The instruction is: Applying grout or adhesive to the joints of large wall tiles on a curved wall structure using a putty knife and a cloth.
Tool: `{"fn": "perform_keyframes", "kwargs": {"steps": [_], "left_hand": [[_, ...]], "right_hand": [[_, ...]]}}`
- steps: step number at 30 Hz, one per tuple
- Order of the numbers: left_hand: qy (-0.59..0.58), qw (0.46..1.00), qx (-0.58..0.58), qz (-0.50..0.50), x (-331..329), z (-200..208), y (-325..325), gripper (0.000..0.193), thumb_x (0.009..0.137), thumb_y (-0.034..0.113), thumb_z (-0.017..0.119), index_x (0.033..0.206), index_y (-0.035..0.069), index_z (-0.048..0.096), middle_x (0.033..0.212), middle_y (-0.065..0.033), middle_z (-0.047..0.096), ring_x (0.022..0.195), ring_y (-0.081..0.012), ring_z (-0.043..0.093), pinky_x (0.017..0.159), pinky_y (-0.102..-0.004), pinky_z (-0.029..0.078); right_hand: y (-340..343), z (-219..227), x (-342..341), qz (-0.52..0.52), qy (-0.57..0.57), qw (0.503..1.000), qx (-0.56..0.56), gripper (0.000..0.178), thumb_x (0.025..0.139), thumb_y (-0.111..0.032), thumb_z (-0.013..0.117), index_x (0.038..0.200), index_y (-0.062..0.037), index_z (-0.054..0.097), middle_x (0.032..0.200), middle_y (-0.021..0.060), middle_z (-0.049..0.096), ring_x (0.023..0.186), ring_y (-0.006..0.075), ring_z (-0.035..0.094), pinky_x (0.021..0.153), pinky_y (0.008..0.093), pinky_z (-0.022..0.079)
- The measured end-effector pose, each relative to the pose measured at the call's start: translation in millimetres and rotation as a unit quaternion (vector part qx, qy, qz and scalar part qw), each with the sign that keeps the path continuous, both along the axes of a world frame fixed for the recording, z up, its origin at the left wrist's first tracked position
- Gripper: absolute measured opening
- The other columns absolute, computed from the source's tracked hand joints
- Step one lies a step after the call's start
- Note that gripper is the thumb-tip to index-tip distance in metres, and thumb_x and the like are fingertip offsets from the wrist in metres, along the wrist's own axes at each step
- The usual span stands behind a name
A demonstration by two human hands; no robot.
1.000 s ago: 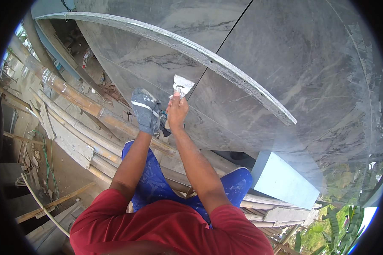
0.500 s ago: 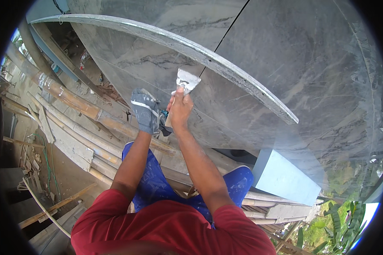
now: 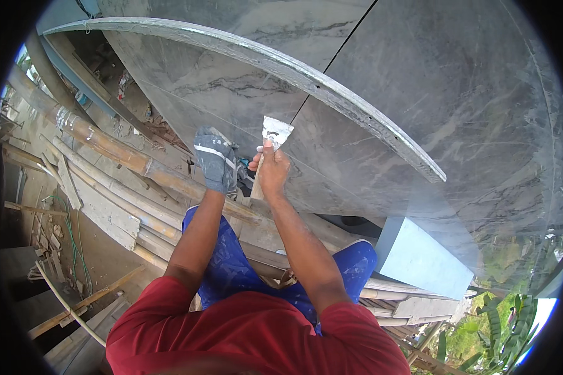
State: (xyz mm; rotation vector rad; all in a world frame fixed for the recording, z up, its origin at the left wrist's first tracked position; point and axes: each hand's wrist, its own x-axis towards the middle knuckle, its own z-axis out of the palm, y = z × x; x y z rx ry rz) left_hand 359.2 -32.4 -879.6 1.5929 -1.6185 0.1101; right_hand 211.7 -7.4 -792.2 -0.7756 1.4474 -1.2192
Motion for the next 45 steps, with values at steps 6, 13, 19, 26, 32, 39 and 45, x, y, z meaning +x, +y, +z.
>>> {"fn": "perform_keyframes", "kwargs": {"steps": [6,13,19,26,32,39,45], "left_hand": [[-0.049,0.998,-0.036,0.029,-6,4,-6,0.012,0.075,0.013,0.065,0.074,0.005,0.057,0.078,-0.0133,0.056,0.084,-0.0342,0.058,0.077,-0.0477,0.046],[-0.049,0.996,-0.070,0.012,-6,-14,-17,0.015,0.070,0.017,0.069,0.069,0.009,0.057,0.076,-0.0147,0.057,0.084,-0.0360,0.058,0.079,-0.0497,0.046],[-0.064,0.993,-0.102,0.009,-7,-20,-20,0.016,0.070,0.019,0.068,0.070,0.008,0.057,0.077,-0.0137,0.057,0.083,-0.0347,0.058,0.078,-0.0493,0.046],[0.004,0.999,0.041,-0.007,-13,0,-13,0.016,0.074,0.016,0.068,0.079,0.006,0.057,0.082,-0.0134,0.057,0.087,-0.0352,0.056,0.083,-0.0482,0.045],[0.018,1.000,-0.013,-0.011,-14,3,-9,0.017,0.080,0.012,0.066,0.089,0.004,0.055,0.092,-0.0125,0.056,0.095,-0.0336,0.054,0.090,-0.0457,0.044],[0.011,0.994,-0.106,-0.010,-22,6,-6,0.014,0.084,0.016,0.064,0.088,0.006,0.055,0.092,-0.0123,0.057,0.097,-0.0337,0.055,0.091,-0.0480,0.044],[0.080,0.994,-0.048,-0.064,-30,15,-6,0.014,0.084,0.015,0.061,0.081,0.005,0.053,0.085,-0.0131,0.054,0.087,-0.0351,0.054,0.081,-0.0487,0.044]], "right_hand": [[0,30,-18,0.068,0.068,0.992,-0.081,0.043,0.106,-0.036,0.052,0.099,0.0050,0.063,0.073,0.0098,0.066,0.052,0.0161,0.064,0.048,0.0304,0.055],[8,69,-40,0.112,0.201,0.968,-0.098,0.036,0.106,-0.030,0.051,0.099,0.0043,0.059,0.068,0.0074,0.062,0.048,0.0133,0.060,0.043,0.0296,0.050],[10,90,-50,0.145,0.301,0.942,-0.007,0.033,0.105,-0.025,0.052,0.096,0.0059,0.059,0.062,0.0077,0.061,0.046,0.0156,0.061,0.043,0.0323,0.049],[9,92,-52,0.163,0.361,0.917,0.049,0.032,0.105,-0.025,0.052,0.095,0.0039,0.060,0.062,0.0063,0.060,0.045,0.0143,0.060,0.043,0.0322,0.047],[11,100,-57,0.181,0.381,0.905,-0.045,0.031,0.105,-0.023,0.051,0.094,0.0040,0.061,0.062,0.0074,0.061,0.045,0.0147,0.060,0.043,0.0328,0.047],[11,125,-55,0.171,0.400,0.900,-0.012,0.032,0.105,-0.024,0.051,0.094,0.0043,0.061,0.062,0.0061,0.059,0.045,0.0135,0.059,0.044,0.0316,0.047],[9,154,-49,0.137,0.352,0.925,-0.035,0.032,0.104,-0.024,0.053,0.095,0.0045,0.061,0.063,0.0051,0.059,0.046,0.0124,0.057,0.044,0.0303,0.046]]}}
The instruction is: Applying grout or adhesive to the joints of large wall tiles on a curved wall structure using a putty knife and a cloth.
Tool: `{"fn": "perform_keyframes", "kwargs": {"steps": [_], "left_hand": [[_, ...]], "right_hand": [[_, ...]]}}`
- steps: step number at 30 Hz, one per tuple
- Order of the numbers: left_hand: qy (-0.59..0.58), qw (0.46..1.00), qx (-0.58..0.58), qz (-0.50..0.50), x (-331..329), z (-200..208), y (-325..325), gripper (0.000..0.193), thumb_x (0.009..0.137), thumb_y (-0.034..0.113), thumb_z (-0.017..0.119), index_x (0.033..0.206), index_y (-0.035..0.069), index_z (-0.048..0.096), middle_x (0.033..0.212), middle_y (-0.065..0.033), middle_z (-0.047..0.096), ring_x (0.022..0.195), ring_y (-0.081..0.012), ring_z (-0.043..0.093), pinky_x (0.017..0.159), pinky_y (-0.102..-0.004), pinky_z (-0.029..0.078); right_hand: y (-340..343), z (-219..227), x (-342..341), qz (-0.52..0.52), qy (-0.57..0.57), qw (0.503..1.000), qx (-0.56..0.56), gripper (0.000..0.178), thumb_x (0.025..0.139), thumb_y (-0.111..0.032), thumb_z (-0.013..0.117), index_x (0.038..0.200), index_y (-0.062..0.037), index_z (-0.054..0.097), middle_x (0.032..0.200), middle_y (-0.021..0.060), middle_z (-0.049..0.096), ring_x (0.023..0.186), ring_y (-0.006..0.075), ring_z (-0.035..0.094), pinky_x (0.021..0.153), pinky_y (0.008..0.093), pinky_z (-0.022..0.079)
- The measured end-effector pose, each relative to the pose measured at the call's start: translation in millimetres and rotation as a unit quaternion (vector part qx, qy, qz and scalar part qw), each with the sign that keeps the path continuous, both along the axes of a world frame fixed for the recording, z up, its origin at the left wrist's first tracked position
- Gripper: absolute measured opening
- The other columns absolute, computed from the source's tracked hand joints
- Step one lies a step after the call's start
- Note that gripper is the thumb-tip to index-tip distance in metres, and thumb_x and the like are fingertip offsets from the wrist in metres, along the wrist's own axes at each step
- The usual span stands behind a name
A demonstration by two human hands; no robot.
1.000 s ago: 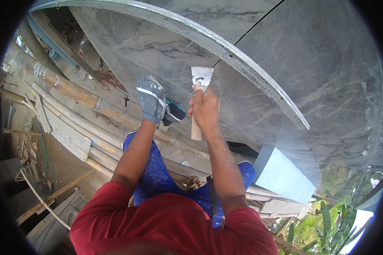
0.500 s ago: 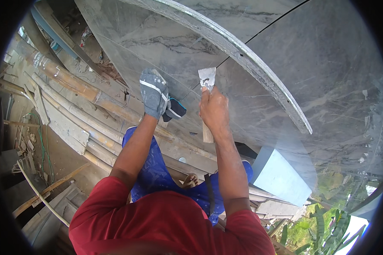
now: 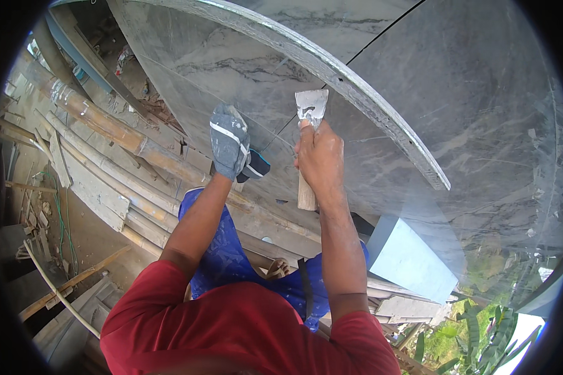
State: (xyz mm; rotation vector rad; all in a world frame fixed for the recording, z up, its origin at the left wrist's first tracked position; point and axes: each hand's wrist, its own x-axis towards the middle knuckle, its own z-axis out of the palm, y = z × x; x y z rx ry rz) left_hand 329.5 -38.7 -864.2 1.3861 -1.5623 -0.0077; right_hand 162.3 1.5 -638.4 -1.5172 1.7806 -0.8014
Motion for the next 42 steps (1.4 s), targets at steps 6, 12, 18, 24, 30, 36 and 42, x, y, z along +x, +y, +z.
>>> {"fn": "perform_keyframes", "kwargs": {"steps": [6,12,18,24,30,36,42], "left_hand": [[-0.086,0.994,-0.059,0.046,5,-5,-2,0.013,0.082,0.015,0.062,0.077,0.005,0.054,0.081,-0.0139,0.055,0.084,-0.0357,0.055,0.082,-0.0491,0.046],[-0.103,0.992,-0.060,0.046,5,-13,1,0.011,0.076,0.016,0.065,0.078,0.007,0.058,0.080,-0.0144,0.055,0.087,-0.0371,0.057,0.091,-0.0522,0.046],[-0.053,0.998,-0.017,0.028,1,-9,0,0.013,0.079,0.015,0.064,0.077,0.006,0.055,0.081,-0.0128,0.055,0.087,-0.0340,0.056,0.084,-0.0512,0.045],[0.013,0.999,-0.001,-0.029,0,-4,4,0.014,0.081,0.015,0.063,0.079,0.004,0.054,0.081,-0.0134,0.054,0.085,-0.0345,0.055,0.079,-0.0484,0.044],[-0.044,0.997,-0.036,0.050,2,-4,0,0.013,0.081,0.014,0.061,0.079,0.002,0.055,0.078,-0.0171,0.052,0.080,-0.0377,0.054,0.075,-0.0499,0.043],[-0.159,0.984,-0.007,0.075,1,-6,-1,0.014,0.081,0.014,0.061,0.081,0.000,0.057,0.078,-0.0173,0.053,0.080,-0.0389,0.055,0.073,-0.0505,0.043],[-0.167,0.976,0.117,0.073,4,-3,1,0.013,0.083,0.012,0.059,0.083,0.001,0.064,0.090,-0.0196,0.063,0.095,-0.0319,0.062,0.090,-0.0428,0.048]], "right_hand": [[-5,5,9,0.012,-0.084,0.996,-0.030,0.030,0.104,-0.024,0.053,0.096,0.0039,0.061,0.064,0.0050,0.058,0.046,0.0125,0.058,0.043,0.0294,0.046],[-4,0,10,0.026,-0.122,0.989,-0.083,0.032,0.104,-0.026,0.052,0.098,0.0037,0.061,0.063,0.0053,0.058,0.044,0.0127,0.056,0.043,0.0295,0.047],[-6,11,12,0.005,-0.128,0.991,-0.037,0.031,0.104,-0.025,0.052,0.098,0.0032,0.061,0.064,0.0049,0.058,0.044,0.0123,0.056,0.043,0.0287,0.047],[-10,8,20,0.040,-0.210,0.972,-0.099,0.030,0.105,-0.026,0.051,0.102,0.0025,0.062,0.065,0.0041,0.058,0.046,0.0113,0.057,0.043,0.0274,0.046],[-13,8,24,0.027,-0.226,0.969,-0.098,0.032,0.106,-0.027,0.050,0.104,0.0033,0.061,0.066,0.0049,0.059,0.046,0.0120,0.057,0.044,0.0277,0.047],[-15,12,24,-0.030,-0.244,0.969,0.000,0.031,0.105,-0.026,0.053,0.098,0.0037,0.060,0.065,0.0047,0.059,0.045,0.0117,0.057,0.042,0.0278,0.047],[-16,11,28,0.018,-0.258,0.961,-0.092,0.032,0.105,-0.027,0.051,0.103,0.0039,0.061,0.064,0.0044,0.058,0.045,0.0119,0.057,0.043,0.0277,0.047]]}}
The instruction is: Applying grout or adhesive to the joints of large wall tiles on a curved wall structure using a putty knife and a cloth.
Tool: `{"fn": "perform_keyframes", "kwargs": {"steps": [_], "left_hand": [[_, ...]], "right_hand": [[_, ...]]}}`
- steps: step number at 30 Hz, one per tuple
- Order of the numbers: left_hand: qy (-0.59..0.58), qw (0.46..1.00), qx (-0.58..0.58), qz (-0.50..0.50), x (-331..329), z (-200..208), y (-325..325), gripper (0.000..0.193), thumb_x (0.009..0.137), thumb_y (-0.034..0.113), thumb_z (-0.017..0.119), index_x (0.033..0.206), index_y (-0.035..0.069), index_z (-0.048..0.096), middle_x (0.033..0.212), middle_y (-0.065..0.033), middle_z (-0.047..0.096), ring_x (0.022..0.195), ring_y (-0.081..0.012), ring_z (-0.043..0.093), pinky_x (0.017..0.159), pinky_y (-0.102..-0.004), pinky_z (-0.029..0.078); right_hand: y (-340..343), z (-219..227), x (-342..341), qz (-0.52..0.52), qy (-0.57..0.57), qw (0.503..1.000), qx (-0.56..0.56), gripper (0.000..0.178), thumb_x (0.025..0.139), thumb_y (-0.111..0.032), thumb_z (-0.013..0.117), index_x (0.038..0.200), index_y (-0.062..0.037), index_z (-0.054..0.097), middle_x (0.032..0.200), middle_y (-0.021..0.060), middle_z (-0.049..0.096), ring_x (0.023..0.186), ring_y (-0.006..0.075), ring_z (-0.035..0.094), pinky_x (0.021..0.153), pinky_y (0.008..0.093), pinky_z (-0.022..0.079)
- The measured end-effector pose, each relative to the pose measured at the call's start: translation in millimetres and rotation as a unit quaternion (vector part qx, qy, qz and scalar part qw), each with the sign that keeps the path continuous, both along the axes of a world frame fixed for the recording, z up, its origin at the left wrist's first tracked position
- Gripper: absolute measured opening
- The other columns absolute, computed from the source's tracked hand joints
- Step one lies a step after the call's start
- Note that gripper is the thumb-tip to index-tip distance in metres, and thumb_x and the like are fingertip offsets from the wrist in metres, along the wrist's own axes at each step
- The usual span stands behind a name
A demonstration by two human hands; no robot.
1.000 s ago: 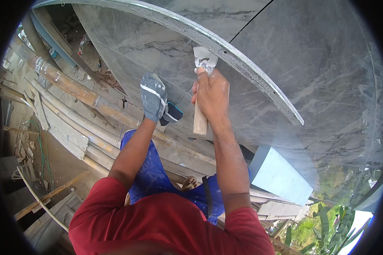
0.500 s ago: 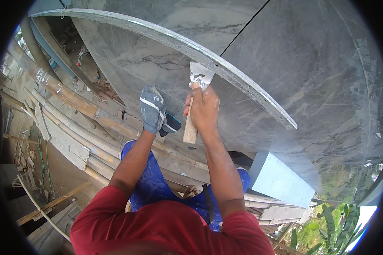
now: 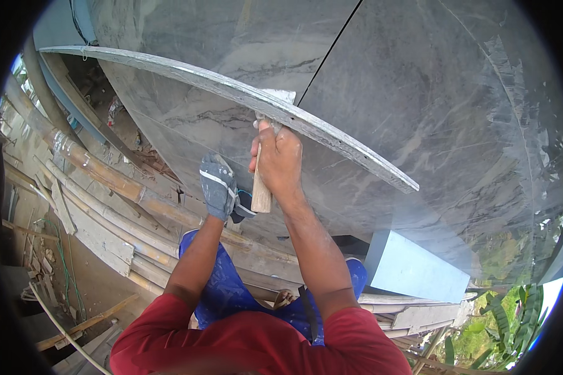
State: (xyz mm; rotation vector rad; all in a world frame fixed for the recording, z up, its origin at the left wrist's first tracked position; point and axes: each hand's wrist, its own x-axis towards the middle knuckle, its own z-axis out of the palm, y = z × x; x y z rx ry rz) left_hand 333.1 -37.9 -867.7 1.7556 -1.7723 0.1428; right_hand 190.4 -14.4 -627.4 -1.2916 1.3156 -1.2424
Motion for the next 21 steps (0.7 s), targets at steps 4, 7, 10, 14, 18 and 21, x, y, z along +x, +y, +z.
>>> {"fn": "perform_keyframes", "kwargs": {"steps": [4,7,10,14,18,21], "left_hand": [[-0.025,0.990,-0.131,-0.037,0,6,1,0.015,0.082,0.015,0.059,0.080,0.001,0.065,0.086,-0.0185,0.063,0.092,-0.0337,0.062,0.091,-0.0443,0.048],[0.018,0.998,-0.055,-0.025,-2,10,2,0.015,0.083,0.016,0.059,0.082,0.002,0.066,0.085,-0.0164,0.064,0.090,-0.0326,0.063,0.092,-0.0442,0.049],[0.004,1.000,0.008,-0.026,-1,14,5,0.015,0.083,0.016,0.059,0.080,0.002,0.065,0.085,-0.0141,0.064,0.088,-0.0278,0.064,0.089,-0.0402,0.050],[0.009,1.000,-0.019,0.012,1,14,5,0.015,0.083,0.015,0.059,0.080,0.002,0.065,0.084,-0.0154,0.063,0.088,-0.0301,0.063,0.086,-0.0413,0.050],[0.011,0.998,-0.062,-0.001,0,12,4,0.013,0.083,0.013,0.060,0.080,0.001,0.062,0.082,-0.0169,0.059,0.086,-0.0338,0.059,0.082,-0.0451,0.048],[0.058,0.993,-0.103,-0.007,-1,10,3,0.011,0.082,0.011,0.060,0.079,0.002,0.055,0.078,-0.0153,0.053,0.081,-0.0351,0.055,0.075,-0.0478,0.044]], "right_hand": [[-3,0,1,-0.007,-0.009,1.000,0.015,0.032,0.105,-0.028,0.052,0.104,0.0024,0.062,0.065,0.0041,0.058,0.045,0.0123,0.056,0.043,0.0277,0.046],[-7,-6,-1,-0.005,-0.006,1.000,0.017,0.032,0.105,-0.028,0.052,0.102,0.0016,0.062,0.064,0.0041,0.058,0.045,0.0125,0.056,0.042,0.0276,0.046],[-7,-20,0,0.023,0.016,0.998,-0.056,0.032,0.105,-0.028,0.052,0.101,0.0019,0.062,0.063,0.0042,0.058,0.045,0.0125,0.056,0.043,0.0276,0.046],[4,-43,9,-0.002,0.083,0.994,0.067,0.032,0.105,-0.027,0.050,0.101,0.0021,0.062,0.064,0.0047,0.059,0.045,0.0126,0.057,0.043,0.0287,0.047],[-4,-47,18,0.006,0.041,0.999,0.017,0.030,0.106,-0.026,0.049,0.102,0.0023,0.061,0.064,0.0053,0.059,0.044,0.0130,0.057,0.043,0.0300,0.047],[-10,-48,24,0.004,0.034,0.999,0.005,0.030,0.106,-0.025,0.049,0.103,0.0028,0.060,0.065,0.0056,0.059,0.045,0.0133,0.057,0.042,0.0309,0.048]]}}
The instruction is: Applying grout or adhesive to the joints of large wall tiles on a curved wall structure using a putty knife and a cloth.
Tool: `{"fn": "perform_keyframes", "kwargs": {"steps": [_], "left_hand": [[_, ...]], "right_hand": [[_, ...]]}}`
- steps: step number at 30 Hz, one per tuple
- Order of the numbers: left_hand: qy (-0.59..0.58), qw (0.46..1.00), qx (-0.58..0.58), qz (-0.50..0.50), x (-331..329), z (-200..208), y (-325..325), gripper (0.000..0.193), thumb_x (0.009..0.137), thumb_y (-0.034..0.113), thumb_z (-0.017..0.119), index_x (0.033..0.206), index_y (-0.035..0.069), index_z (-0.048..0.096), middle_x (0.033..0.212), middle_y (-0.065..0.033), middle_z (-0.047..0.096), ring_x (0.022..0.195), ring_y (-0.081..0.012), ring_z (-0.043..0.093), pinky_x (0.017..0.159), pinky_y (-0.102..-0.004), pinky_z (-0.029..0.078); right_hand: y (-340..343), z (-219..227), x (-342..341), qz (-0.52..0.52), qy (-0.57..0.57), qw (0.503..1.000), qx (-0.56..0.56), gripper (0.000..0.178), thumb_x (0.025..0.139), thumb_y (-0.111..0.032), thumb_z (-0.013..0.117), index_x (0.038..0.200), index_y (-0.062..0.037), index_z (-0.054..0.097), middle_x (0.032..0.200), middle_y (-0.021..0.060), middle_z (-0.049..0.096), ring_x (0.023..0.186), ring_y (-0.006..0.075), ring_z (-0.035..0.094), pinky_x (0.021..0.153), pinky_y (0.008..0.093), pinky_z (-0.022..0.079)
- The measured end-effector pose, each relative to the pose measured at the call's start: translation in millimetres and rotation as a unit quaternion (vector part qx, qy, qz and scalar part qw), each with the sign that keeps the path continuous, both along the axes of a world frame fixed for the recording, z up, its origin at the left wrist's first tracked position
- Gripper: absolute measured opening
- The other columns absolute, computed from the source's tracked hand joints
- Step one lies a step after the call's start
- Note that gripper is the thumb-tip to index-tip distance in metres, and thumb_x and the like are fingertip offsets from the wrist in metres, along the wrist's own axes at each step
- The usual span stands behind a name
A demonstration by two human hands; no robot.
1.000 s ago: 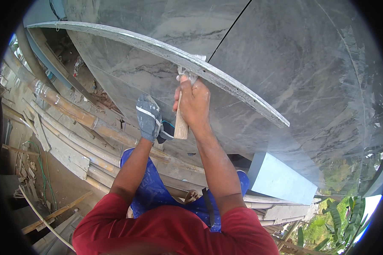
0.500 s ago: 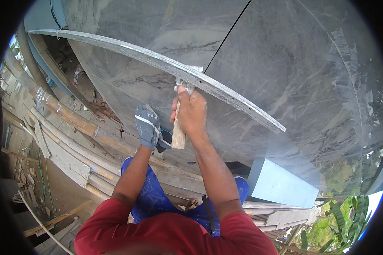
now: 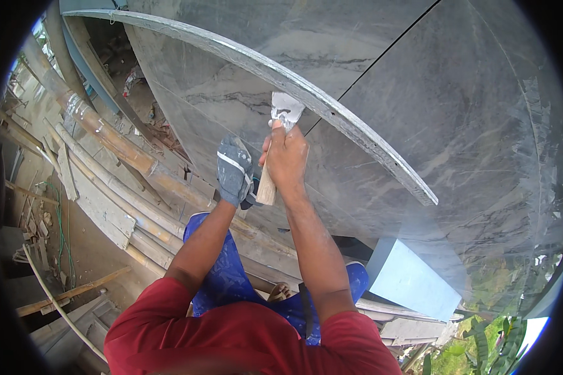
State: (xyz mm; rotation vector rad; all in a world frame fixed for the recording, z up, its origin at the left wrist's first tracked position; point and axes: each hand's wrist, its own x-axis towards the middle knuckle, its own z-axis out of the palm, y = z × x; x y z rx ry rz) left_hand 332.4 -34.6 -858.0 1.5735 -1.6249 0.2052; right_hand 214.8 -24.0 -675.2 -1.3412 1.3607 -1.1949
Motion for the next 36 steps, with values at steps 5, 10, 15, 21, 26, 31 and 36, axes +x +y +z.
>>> {"fn": "perform_keyframes", "kwargs": {"steps": [5,10,15,21,26,31,36], "left_hand": [[0.050,0.997,0.054,-0.023,4,-7,0,0.011,0.083,0.011,0.060,0.080,0.002,0.054,0.081,-0.0157,0.053,0.082,-0.0348,0.054,0.077,-0.0475,0.044],[0.130,0.990,-0.042,-0.027,1,-12,1,0.009,0.086,0.011,0.058,0.084,0.003,0.055,0.087,-0.0144,0.054,0.086,-0.0335,0.053,0.077,-0.0457,0.045],[0.152,0.986,0.063,-0.022,-3,-7,3,0.009,0.089,0.011,0.058,0.090,0.003,0.056,0.090,-0.0129,0.054,0.087,-0.0303,0.053,0.078,-0.0448,0.045],[0.144,0.983,0.113,-0.027,2,8,6,0.011,0.092,0.011,0.056,0.087,0.001,0.056,0.085,-0.0137,0.056,0.084,-0.0302,0.055,0.074,-0.0435,0.045],[0.328,0.941,0.046,-0.066,1,2,6,0.007,0.089,0.009,0.058,0.087,0.003,0.056,0.083,-0.0141,0.054,0.084,-0.0327,0.054,0.077,-0.0466,0.045],[0.085,0.986,0.138,-0.042,6,-11,4,0.010,0.093,0.013,0.057,0.098,0.004,0.058,0.097,-0.0134,0.057,0.095,-0.0314,0.054,0.087,-0.0455,0.046],[0.252,0.962,-0.075,-0.073,0,-14,3,0.012,0.087,0.012,0.059,0.080,0.003,0.054,0.084,-0.0125,0.053,0.083,-0.0330,0.052,0.076,-0.0467,0.044]], "right_hand": [[10,-20,5,-0.042,0.027,0.995,0.091,0.030,0.106,-0.025,0.048,0.104,0.0033,0.059,0.065,0.0056,0.058,0.045,0.0136,0.057,0.042,0.0310,0.047],[8,-32,8,-0.020,-0.026,0.999,0.034,0.030,0.106,-0.025,0.048,0.105,0.0038,0.058,0.066,0.0059,0.058,0.044,0.0141,0.056,0.041,0.0316,0.048],[7,-35,13,-0.025,-0.015,0.999,0.021,0.030,0.106,-0.025,0.048,0.104,0.0036,0.057,0.066,0.0061,0.058,0.044,0.0138,0.056,0.040,0.0312,0.048],[5,-35,17,-0.040,-0.018,0.997,0.066,0.030,0.106,-0.025,0.048,0.103,0.0037,0.058,0.066,0.0068,0.058,0.044,0.0148,0.057,0.040,0.0318,0.048],[5,-36,20,-0.003,-0.092,0.996,-0.011,0.029,0.107,-0.023,0.047,0.103,0.0030,0.057,0.064,0.0062,0.058,0.044,0.0135,0.056,0.040,0.0298,0.045],[8,-42,18,-0.074,-0.063,0.986,0.132,0.029,0.106,-0.025,0.048,0.102,0.0031,0.056,0.065,0.0064,0.057,0.045,0.0142,0.056,0.041,0.0306,0.046],[5,-46,14,-0.030,-0.075,0.996,0.020,0.029,0.106,-0.024,0.047,0.102,0.0033,0.056,0.065,0.0061,0.057,0.045,0.0141,0.056,0.041,0.0311,0.046]]}}
